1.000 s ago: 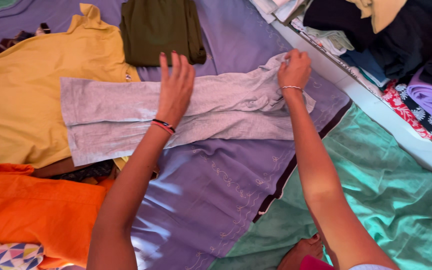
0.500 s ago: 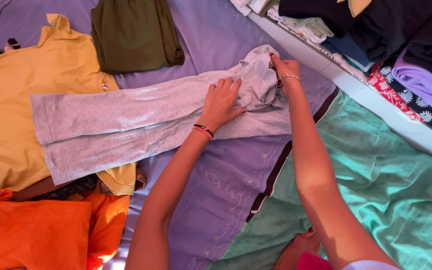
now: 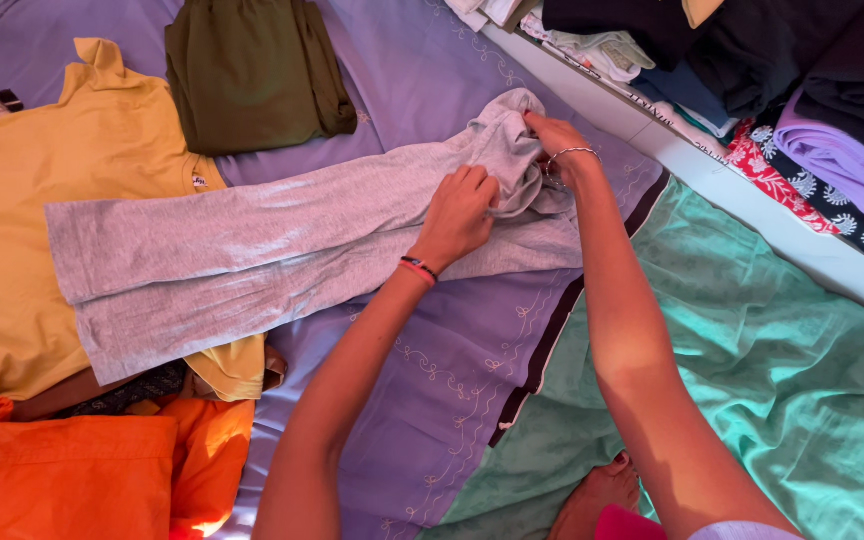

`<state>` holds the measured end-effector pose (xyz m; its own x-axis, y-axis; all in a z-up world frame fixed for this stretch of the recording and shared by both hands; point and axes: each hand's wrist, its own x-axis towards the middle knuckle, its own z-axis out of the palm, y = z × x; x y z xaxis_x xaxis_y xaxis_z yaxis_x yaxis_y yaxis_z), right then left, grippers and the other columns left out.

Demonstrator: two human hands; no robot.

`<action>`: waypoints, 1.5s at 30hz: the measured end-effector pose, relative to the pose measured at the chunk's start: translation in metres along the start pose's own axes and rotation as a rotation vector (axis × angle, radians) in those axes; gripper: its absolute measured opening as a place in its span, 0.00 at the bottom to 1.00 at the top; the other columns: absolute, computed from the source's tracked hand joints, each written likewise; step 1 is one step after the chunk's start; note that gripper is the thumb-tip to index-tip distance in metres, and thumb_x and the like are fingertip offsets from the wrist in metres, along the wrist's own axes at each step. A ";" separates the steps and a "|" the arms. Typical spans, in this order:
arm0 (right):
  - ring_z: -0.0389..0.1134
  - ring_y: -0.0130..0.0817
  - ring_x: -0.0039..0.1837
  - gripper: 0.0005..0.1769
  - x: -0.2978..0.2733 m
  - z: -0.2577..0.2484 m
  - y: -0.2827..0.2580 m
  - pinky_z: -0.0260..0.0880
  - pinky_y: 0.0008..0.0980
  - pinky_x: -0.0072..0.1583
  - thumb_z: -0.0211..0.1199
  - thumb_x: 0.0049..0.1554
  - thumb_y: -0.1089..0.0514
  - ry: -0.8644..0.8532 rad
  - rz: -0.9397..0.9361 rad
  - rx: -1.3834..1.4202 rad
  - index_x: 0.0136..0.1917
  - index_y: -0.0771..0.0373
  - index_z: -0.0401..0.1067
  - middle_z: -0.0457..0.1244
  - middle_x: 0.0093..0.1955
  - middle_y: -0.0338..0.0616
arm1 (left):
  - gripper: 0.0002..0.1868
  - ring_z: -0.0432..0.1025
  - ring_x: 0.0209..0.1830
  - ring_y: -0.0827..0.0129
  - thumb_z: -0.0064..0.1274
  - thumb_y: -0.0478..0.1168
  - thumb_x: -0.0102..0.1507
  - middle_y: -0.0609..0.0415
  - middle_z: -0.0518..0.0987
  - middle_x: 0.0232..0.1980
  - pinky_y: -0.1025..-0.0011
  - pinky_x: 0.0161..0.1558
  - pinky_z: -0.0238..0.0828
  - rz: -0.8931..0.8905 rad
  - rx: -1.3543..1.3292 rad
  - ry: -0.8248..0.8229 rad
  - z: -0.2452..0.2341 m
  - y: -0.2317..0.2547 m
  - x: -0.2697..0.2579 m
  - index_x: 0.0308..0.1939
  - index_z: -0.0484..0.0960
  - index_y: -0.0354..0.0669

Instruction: The person folds a pair of olive green pants and a light gray t-shirt on a bed. They smooth the fabric, fold the items into neat rectangles, and place them on a pile of other folded clothes.

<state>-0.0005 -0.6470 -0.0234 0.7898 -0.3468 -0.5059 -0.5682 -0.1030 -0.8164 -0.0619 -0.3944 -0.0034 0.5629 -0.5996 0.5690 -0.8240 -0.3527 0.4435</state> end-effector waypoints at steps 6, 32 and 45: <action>0.66 0.31 0.44 0.28 0.015 -0.003 0.011 0.67 0.33 0.47 0.58 0.61 0.34 0.010 0.027 0.183 0.50 0.62 0.74 0.66 0.45 0.41 | 0.05 0.68 0.44 0.59 0.57 0.35 0.52 0.51 0.71 0.38 0.62 0.47 0.63 0.216 0.027 -0.254 -0.032 0.009 -0.032 0.27 0.75 0.42; 0.69 0.32 0.37 0.10 0.130 -0.013 0.052 0.67 0.38 0.41 0.59 0.59 0.59 0.736 -0.366 0.006 0.42 0.69 0.76 0.70 0.38 0.49 | 0.13 0.70 0.51 0.56 0.55 0.32 0.58 0.47 0.75 0.49 0.62 0.49 0.71 -0.163 0.239 -0.071 0.017 -0.022 -0.039 0.46 0.78 0.35; 0.64 0.61 0.55 0.25 0.023 0.030 -0.002 0.68 0.52 0.51 0.65 0.49 0.65 0.963 -0.707 -0.675 0.59 0.74 0.65 0.61 0.54 0.65 | 0.14 0.70 0.58 0.53 0.55 0.35 0.63 0.47 0.78 0.54 0.61 0.59 0.68 -0.362 -0.122 0.013 -0.001 -0.035 -0.032 0.52 0.81 0.38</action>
<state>0.0254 -0.6270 -0.0417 0.6415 -0.5069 0.5757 -0.3352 -0.8603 -0.3841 -0.0514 -0.3626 -0.0364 0.8177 -0.4423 0.3685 -0.5581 -0.4518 0.6960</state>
